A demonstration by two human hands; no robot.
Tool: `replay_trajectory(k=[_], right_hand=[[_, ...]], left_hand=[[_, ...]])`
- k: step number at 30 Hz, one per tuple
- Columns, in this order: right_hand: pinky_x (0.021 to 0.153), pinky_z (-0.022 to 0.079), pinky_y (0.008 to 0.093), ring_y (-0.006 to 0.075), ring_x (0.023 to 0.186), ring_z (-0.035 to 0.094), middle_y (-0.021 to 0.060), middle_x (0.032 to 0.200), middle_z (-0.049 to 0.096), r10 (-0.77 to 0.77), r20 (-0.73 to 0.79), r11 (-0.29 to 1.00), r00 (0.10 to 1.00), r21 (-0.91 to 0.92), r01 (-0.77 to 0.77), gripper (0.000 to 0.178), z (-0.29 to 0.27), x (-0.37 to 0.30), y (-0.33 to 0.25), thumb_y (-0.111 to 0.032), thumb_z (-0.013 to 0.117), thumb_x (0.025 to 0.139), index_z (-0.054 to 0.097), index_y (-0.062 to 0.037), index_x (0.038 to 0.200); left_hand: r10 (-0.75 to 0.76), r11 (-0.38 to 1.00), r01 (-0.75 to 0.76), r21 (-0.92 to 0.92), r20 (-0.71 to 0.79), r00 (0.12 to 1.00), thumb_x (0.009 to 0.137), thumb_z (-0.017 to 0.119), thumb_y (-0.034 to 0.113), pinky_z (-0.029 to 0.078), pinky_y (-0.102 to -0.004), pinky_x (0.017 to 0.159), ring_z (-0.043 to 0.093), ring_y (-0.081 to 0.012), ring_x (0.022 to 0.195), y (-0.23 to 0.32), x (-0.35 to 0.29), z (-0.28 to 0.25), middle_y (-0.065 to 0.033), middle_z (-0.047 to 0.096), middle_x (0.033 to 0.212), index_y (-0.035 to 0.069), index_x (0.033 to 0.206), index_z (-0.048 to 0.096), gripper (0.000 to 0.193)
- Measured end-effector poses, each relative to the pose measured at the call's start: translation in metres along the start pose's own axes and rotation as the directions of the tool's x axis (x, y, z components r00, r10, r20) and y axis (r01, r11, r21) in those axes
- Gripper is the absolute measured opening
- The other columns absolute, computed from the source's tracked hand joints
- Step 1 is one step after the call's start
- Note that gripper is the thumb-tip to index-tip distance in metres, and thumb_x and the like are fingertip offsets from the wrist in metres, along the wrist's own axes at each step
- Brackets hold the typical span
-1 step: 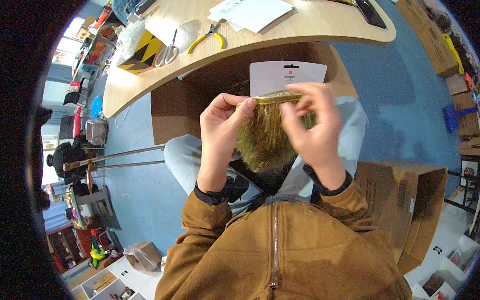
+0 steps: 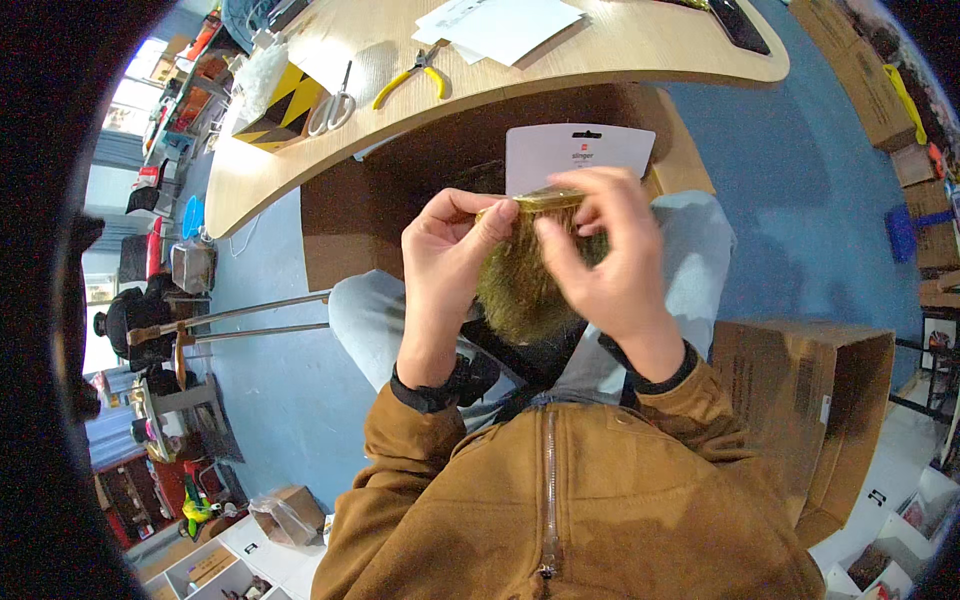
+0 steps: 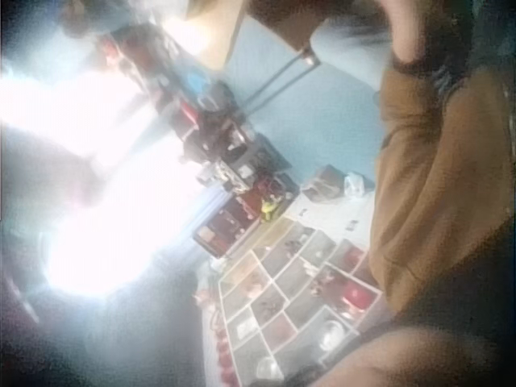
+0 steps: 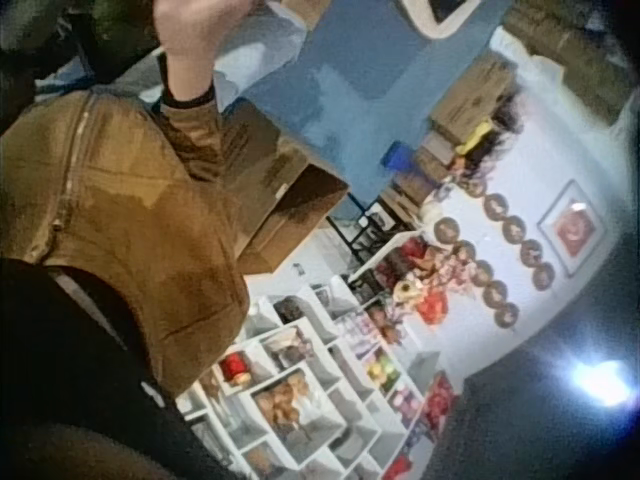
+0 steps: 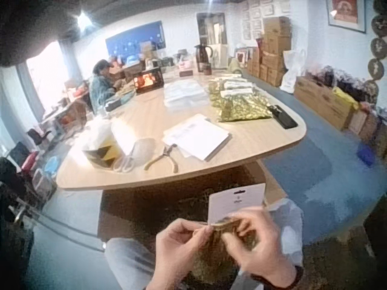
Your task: The person sits on the floor and uses scissors to cut the packaging off a roll of gold tinsel. They then remove the tinsel from its cardboard backing, place it on a nearby table, and later reattach the tinsel to the cardboard backing.
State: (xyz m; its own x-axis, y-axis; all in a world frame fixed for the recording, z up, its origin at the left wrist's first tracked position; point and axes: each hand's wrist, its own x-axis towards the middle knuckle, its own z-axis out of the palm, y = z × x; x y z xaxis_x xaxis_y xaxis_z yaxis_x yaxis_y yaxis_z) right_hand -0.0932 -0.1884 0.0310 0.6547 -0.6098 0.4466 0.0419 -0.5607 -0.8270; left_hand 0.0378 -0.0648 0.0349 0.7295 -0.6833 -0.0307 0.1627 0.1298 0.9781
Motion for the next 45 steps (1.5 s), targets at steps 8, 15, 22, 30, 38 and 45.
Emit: replay_trajectory(k=[8, 15, 22, 30, 38, 45], right_hand=[[0.090, 0.051, 0.0332, 0.0200, 0.102, 0.060, 0.0107, 0.114, 0.056, -0.027, -0.047, 0.993, 0.999, 0.116, 0.032, 0.038, 0.013, -0.002, -0.002, 0.001, 0.071, 0.084, 0.051, -0.0021, 0.117], [0.082, 0.051, 0.0283, 0.0156, 0.093, 0.060, 0.0076, 0.104, 0.060, 0.025, -0.098, 0.981, 0.995, 0.194, -0.006, 0.034, 0.010, -0.004, 0.006, 0.004, 0.070, 0.080, 0.052, -0.0040, 0.107], [0.084, 0.048, 0.0248, 0.0076, 0.092, 0.057, 0.0015, 0.103, 0.059, 0.258, -0.053, 0.822, 0.965, 0.537, -0.191, 0.029, -0.026, -0.008, 0.014, 0.000, 0.062, 0.085, 0.053, -0.0036, 0.112], [0.087, 0.053, 0.0306, 0.0126, 0.093, 0.062, 0.0066, 0.104, 0.061, 0.525, -0.051, 0.600, 0.849, 0.730, -0.328, 0.032, -0.086, -0.036, 0.055, -0.012, 0.060, 0.084, 0.052, -0.0010, 0.113], [0.095, 0.053, 0.0354, 0.0202, 0.103, 0.064, 0.0099, 0.110, 0.065, 0.723, -0.076, 0.428, 0.687, 0.830, -0.358, 0.036, -0.131, -0.081, 0.130, -0.011, 0.052, 0.086, 0.055, -0.0002, 0.121], [0.096, 0.052, 0.0354, 0.0193, 0.106, 0.062, 0.0095, 0.115, 0.063, 0.769, -0.038, 0.404, 0.638, 0.802, -0.440, 0.033, -0.149, -0.116, 0.181, -0.006, 0.050, 0.088, 0.053, -0.0004, 0.120]], left_hand=[[0.087, 0.982, -0.109, 0.152, 0.143, 0.986, 0.096, 0.073, 0.004, 0.055, -0.0240, 0.086, 0.067, -0.0094, 0.094, 0.011, -0.011, 0.014, -0.0051, 0.069, 0.107, -0.004, 0.105, 0.072, 0.012], [0.033, 0.976, -0.076, 0.205, 0.208, 0.978, 0.095, 0.076, 0.009, 0.053, -0.0217, 0.076, 0.064, -0.0065, 0.088, 0.015, -0.009, 0.015, -0.0009, 0.068, 0.096, -0.002, 0.102, 0.073, 0.013], [-0.093, 0.992, 0.065, 0.111, 0.274, 0.957, 0.098, 0.075, 0.017, 0.044, -0.0191, 0.067, 0.055, -0.0021, 0.078, 0.002, 0.011, 0.006, 0.0050, 0.067, 0.086, 0.000, 0.100, 0.071, 0.017], [-0.204, 0.971, 0.139, 0.194, 0.373, 0.905, 0.092, 0.080, 0.016, 0.048, -0.0226, 0.076, 0.058, -0.0061, 0.083, -0.056, 0.048, 0.037, 0.0017, 0.069, 0.089, 0.001, 0.095, 0.072, 0.018], [-0.426, 0.900, 0.329, 0.286, 0.417, 0.803, 0.101, 0.071, 0.022, 0.047, -0.0225, 0.074, 0.056, -0.0052, 0.082, -0.148, 0.066, 0.082, 0.0035, 0.065, 0.091, 0.003, 0.104, 0.068, 0.020], [-0.458, 0.888, 0.438, 0.139, 0.350, 0.817, 0.100, 0.072, 0.025, 0.050, -0.0232, 0.075, 0.060, -0.0077, 0.083, -0.185, 0.059, 0.105, -0.0003, 0.069, 0.094, 0.001, 0.107, 0.068, 0.026]])
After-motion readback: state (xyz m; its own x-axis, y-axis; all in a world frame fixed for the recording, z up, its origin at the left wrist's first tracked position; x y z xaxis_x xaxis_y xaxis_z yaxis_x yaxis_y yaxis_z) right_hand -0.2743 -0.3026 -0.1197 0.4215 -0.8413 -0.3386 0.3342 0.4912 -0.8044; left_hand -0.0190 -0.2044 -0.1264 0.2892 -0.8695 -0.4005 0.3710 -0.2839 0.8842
